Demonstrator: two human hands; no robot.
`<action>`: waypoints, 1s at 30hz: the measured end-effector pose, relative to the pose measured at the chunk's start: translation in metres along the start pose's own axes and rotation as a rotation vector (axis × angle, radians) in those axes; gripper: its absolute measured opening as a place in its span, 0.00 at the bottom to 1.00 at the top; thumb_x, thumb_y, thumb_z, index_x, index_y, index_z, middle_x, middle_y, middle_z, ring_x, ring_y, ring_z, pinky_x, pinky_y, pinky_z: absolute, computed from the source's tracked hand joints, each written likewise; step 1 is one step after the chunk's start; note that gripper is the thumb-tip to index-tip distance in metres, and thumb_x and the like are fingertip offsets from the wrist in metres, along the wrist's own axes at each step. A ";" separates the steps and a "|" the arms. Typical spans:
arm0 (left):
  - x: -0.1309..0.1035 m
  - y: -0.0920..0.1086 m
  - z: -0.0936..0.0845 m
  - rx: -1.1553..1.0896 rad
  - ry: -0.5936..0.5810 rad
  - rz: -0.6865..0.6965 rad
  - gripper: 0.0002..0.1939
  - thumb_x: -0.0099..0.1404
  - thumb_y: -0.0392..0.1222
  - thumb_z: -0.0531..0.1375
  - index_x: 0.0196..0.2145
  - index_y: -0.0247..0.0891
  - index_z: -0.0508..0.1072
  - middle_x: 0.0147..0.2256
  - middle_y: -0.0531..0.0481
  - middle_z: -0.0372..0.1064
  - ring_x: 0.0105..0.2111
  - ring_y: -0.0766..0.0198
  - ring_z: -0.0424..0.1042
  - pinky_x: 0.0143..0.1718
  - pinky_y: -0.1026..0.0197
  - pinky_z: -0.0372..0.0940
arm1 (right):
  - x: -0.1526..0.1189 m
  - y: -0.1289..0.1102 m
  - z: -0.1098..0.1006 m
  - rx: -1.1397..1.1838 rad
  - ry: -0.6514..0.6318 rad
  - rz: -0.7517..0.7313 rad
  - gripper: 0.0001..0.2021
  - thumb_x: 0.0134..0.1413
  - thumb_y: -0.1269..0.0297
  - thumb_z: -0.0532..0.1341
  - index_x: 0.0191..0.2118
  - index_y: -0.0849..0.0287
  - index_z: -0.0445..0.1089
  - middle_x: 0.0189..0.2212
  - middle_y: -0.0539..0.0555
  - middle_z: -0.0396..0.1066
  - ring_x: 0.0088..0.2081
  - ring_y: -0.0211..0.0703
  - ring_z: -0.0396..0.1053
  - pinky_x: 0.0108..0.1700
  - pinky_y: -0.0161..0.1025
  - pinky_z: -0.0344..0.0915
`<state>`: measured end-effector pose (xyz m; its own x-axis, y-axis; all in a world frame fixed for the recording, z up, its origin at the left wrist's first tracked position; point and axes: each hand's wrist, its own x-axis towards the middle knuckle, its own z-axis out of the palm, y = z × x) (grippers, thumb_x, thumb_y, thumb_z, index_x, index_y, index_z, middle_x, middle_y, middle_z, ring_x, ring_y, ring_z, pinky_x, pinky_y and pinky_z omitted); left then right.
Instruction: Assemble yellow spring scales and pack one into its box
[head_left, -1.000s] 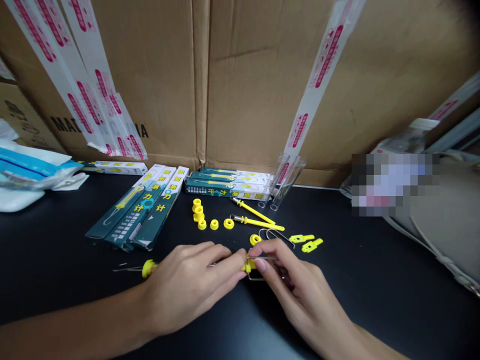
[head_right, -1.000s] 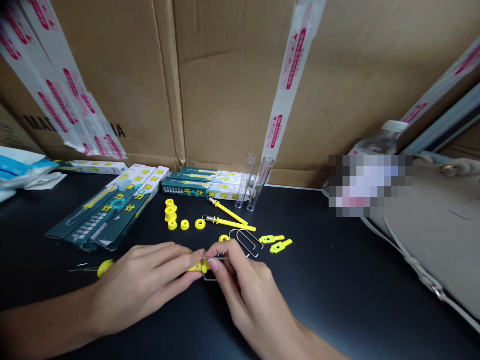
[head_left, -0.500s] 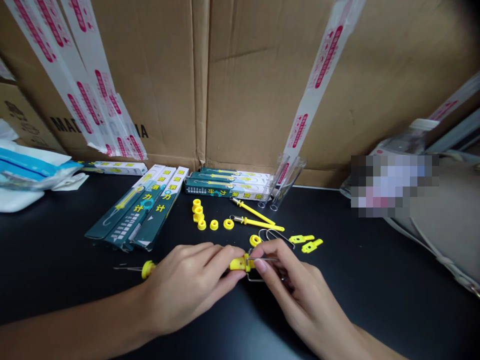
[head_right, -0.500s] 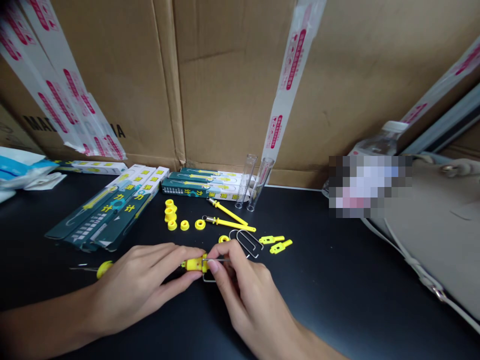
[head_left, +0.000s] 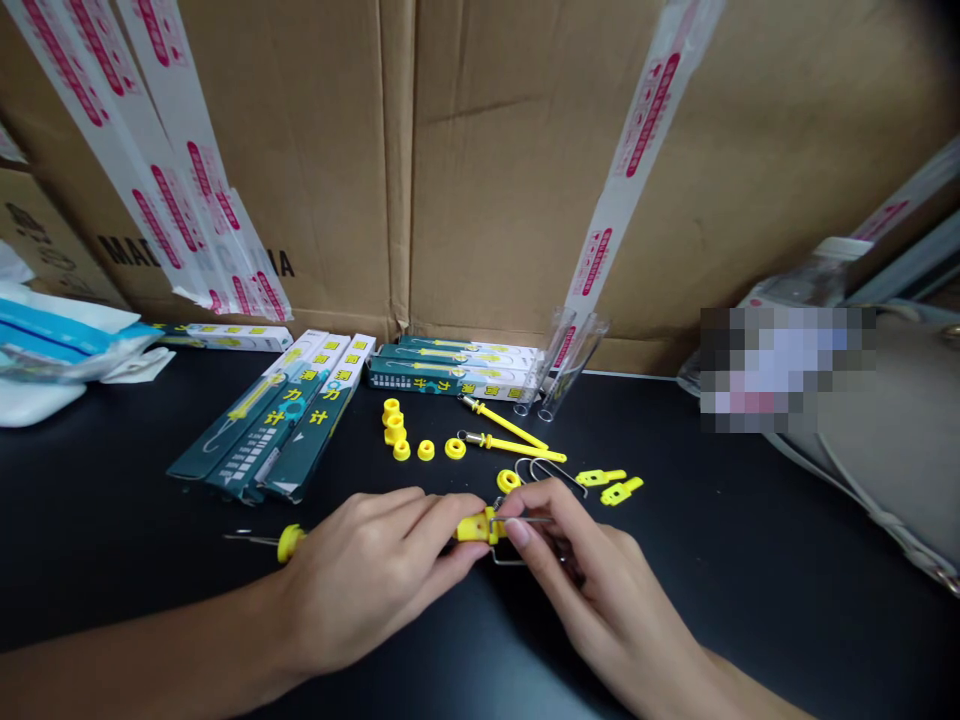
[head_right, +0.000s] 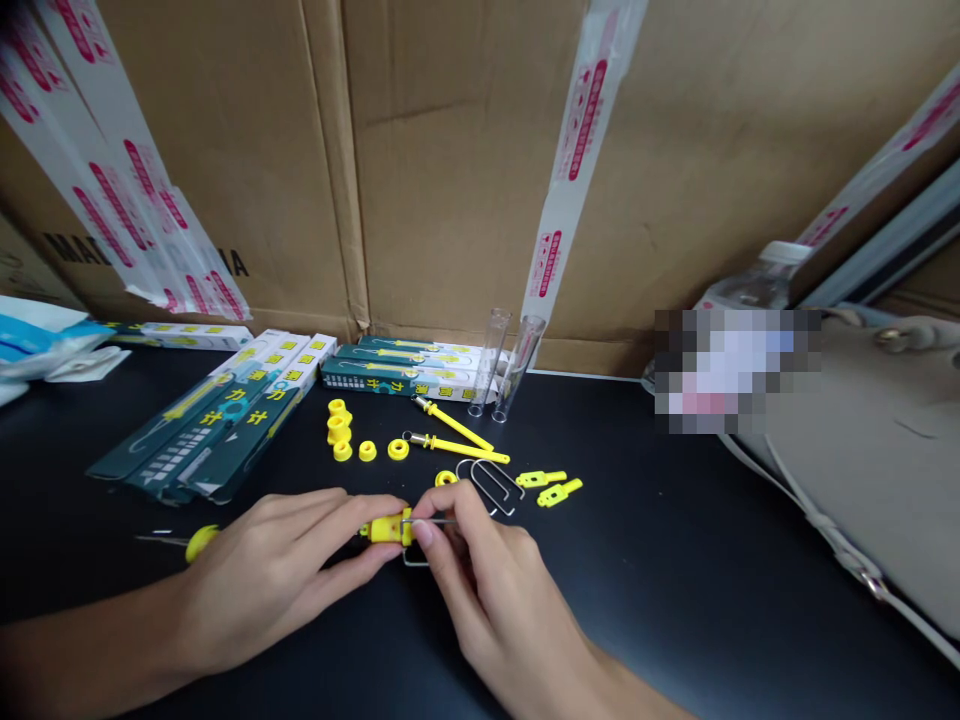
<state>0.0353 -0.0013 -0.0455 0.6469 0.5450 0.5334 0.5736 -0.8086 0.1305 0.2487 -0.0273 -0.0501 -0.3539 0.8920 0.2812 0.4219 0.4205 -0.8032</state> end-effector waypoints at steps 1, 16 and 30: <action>0.000 0.000 0.000 0.000 0.006 0.001 0.13 0.77 0.44 0.50 0.44 0.36 0.72 0.32 0.51 0.78 0.28 0.58 0.79 0.27 0.56 0.73 | 0.000 0.000 0.000 -0.002 -0.001 0.000 0.04 0.72 0.64 0.51 0.44 0.51 0.62 0.31 0.46 0.71 0.32 0.39 0.73 0.30 0.33 0.64; 0.000 0.000 0.000 0.063 0.018 0.097 0.13 0.78 0.43 0.49 0.45 0.35 0.71 0.36 0.52 0.80 0.30 0.60 0.80 0.27 0.56 0.73 | 0.001 -0.002 0.001 0.001 -0.025 0.042 0.04 0.73 0.63 0.50 0.46 0.51 0.61 0.29 0.45 0.72 0.23 0.35 0.65 0.25 0.32 0.59; 0.000 -0.001 0.001 0.145 0.112 0.142 0.09 0.76 0.40 0.54 0.43 0.32 0.71 0.32 0.51 0.78 0.28 0.60 0.78 0.25 0.56 0.71 | -0.003 -0.006 -0.002 -0.045 0.065 -0.040 0.03 0.71 0.65 0.52 0.43 0.51 0.61 0.23 0.42 0.66 0.19 0.34 0.57 0.19 0.32 0.51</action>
<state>0.0354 -0.0004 -0.0459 0.6708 0.3938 0.6284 0.5523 -0.8308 -0.0691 0.2487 -0.0319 -0.0453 -0.3168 0.8827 0.3472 0.4465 0.4617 -0.7665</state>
